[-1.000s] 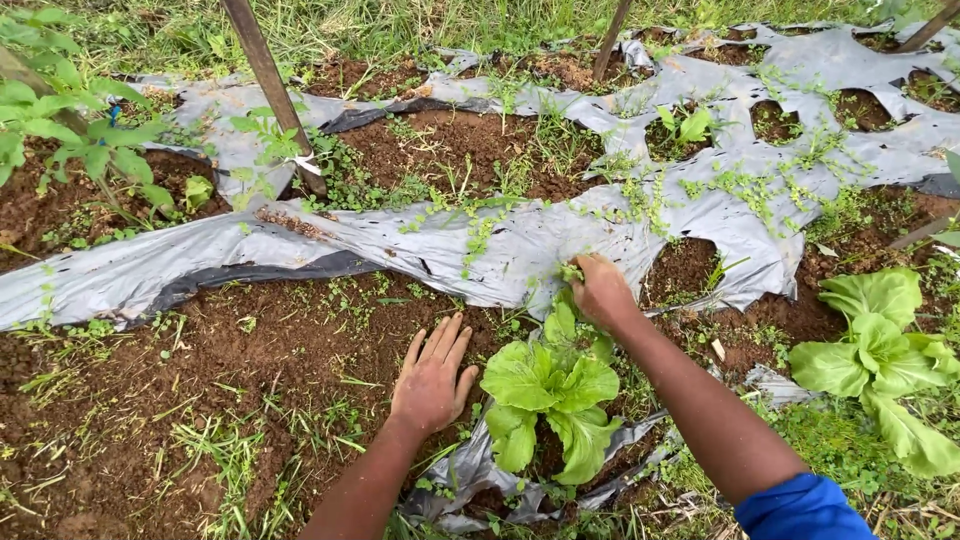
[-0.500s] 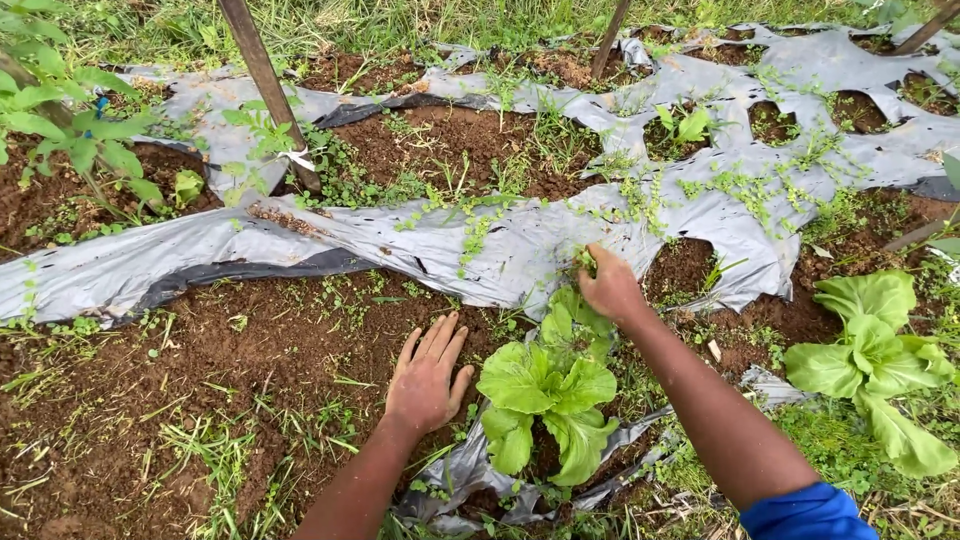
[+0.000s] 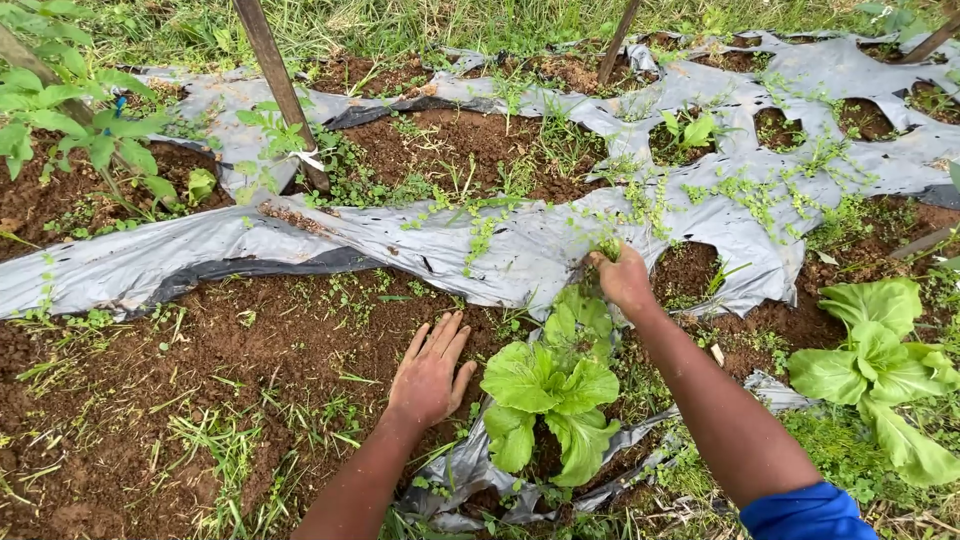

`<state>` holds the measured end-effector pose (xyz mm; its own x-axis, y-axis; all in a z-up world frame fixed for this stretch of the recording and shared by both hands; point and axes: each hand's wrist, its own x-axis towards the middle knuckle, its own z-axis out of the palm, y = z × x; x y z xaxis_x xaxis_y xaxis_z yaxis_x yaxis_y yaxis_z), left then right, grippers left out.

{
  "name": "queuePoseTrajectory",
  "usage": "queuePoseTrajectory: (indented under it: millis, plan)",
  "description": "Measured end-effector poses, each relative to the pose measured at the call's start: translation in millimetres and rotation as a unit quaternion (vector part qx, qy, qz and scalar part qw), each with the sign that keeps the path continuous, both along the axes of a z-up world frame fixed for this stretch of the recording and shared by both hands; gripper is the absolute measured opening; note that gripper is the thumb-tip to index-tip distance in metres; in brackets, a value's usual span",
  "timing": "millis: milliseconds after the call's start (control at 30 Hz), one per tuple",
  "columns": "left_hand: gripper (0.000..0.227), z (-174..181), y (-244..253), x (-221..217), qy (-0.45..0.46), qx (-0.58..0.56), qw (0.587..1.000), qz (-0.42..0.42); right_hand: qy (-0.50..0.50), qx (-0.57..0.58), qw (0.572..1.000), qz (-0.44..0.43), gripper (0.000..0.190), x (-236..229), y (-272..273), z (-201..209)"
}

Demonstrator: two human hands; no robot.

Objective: The person is weeding vegetable beds by hand and using a small hand trowel to clear unwanted plants from around the crops.

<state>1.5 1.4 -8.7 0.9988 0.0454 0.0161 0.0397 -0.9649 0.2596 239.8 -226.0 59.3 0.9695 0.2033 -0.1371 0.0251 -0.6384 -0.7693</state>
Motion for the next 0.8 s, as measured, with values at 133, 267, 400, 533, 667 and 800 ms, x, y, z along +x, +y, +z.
queuePoseTrajectory:
  millis: [133,267,400,533,667,800]
  plan:
    - [0.059,12.6,-1.9,-0.1,-0.012,-0.002,1.000,0.005,-0.039,0.088,0.995,-0.010,0.037,-26.2,9.3,45.4]
    - [0.058,12.9,-1.9,6.3,-0.061,-0.015,0.997,0.034,-0.059,0.016,0.980,0.189,0.022,-8.7,14.2,12.2]
    - [0.046,-5.2,-2.2,20.7,-0.124,-0.010,0.991,0.039,-0.004,-0.183,0.918,0.352,0.043,-58.4,51.2,82.3]
    - [0.042,-22.1,-6.4,45.6,-0.224,0.004,0.974,0.007,0.043,-0.202,0.900,0.384,0.054,-37.3,57.7,30.8]
    - [0.042,-35.0,-11.7,65.1,-0.198,-0.019,0.980,-0.008,0.012,-0.223,0.895,0.387,0.059,-27.8,59.6,13.7]
    - [0.026,-18.4,-20.3,68.1,-0.200,-0.033,0.979,0.027,0.067,-0.077,0.944,0.313,0.045,-15.4,48.5,1.7]
